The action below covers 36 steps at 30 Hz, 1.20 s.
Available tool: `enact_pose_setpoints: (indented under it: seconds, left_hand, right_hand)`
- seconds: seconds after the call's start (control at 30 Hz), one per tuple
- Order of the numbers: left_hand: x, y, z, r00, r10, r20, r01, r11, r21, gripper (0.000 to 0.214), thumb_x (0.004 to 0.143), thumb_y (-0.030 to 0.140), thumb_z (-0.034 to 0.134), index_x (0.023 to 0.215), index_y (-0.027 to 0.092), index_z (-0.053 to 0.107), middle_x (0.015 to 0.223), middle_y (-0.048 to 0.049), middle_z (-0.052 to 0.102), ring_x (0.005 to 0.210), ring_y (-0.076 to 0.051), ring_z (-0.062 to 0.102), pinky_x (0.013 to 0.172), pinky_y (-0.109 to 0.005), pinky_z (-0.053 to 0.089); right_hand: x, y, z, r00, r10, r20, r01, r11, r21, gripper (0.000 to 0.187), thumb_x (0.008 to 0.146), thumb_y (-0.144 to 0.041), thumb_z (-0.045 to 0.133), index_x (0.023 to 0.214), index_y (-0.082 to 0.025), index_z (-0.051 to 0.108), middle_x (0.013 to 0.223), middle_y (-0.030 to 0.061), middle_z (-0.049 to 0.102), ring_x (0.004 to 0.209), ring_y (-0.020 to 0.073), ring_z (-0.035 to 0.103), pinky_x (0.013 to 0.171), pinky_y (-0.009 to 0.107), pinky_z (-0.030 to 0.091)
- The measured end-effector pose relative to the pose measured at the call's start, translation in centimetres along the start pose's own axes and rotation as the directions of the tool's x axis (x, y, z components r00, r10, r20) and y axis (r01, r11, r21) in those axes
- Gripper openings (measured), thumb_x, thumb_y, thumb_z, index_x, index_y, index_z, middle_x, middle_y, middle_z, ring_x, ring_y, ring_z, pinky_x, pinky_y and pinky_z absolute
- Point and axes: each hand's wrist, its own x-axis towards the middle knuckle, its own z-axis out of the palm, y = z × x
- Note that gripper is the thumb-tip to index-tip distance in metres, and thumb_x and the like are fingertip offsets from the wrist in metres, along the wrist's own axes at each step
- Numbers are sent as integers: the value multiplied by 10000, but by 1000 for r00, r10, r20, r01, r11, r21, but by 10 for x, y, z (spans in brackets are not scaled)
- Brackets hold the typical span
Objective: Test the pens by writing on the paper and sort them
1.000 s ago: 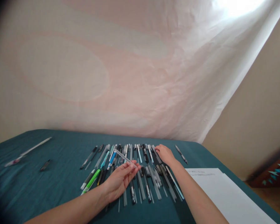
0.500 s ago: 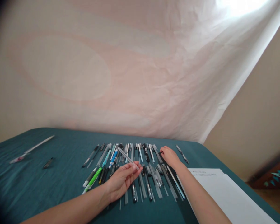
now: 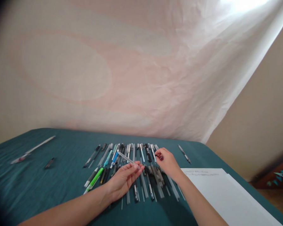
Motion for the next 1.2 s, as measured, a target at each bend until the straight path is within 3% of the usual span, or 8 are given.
enact_pose_setpoints:
  seconds: [0.1, 0.27, 0.47, 0.77, 1.2]
  left_hand:
    - [-1, 0, 1, 1000, 7, 6, -7, 1000, -11, 119, 742, 41, 586, 857, 71, 583, 863, -111, 644, 850, -161, 633, 799, -217, 513]
    - [-3, 0, 2, 1000, 15, 4, -15, 999, -28, 109, 738, 33, 586, 830, 90, 573, 817, -79, 643, 717, -111, 638, 711, -185, 531]
    - [-4, 0, 3, 999, 35, 4, -35, 999, -18, 141, 724, 58, 614, 851, 105, 575, 854, -79, 646, 748, -118, 632, 728, -203, 522]
    - [-6, -1, 2, 997, 45, 56, -45, 999, -3, 164, 707, 86, 644, 860, 109, 590, 850, -71, 652, 776, -111, 617, 793, -209, 483]
    - [-8, -1, 3, 997, 25, 77, -27, 999, 37, 200, 690, 153, 677, 876, 139, 605, 883, -56, 653, 742, -93, 606, 723, -187, 473]
  right_hand:
    - [-21, -45, -3, 995, -97, 5, 91, 949, 300, 129, 779, -167, 466, 869, -190, 555, 820, 13, 567, 710, 122, 570, 655, 229, 460]
    - [-39, -80, 0, 985, -166, -42, 170, 920, 352, 169, 770, -127, 475, 844, -207, 604, 853, 30, 557, 746, 143, 558, 678, 267, 465]
    - [-41, -76, 12, 983, -131, -125, 171, 903, 394, 149, 779, -155, 489, 834, -204, 618, 862, 46, 567, 773, 161, 565, 676, 282, 481]
    - [-43, -75, 23, 989, 18, -150, 55, 881, 470, 75, 767, -219, 540, 835, -186, 537, 785, 29, 601, 711, 153, 580, 649, 273, 485]
    - [-48, -77, 22, 983, 50, -177, 43, 872, 487, 115, 789, -289, 536, 850, -192, 536, 802, 42, 620, 733, 166, 592, 676, 287, 483]
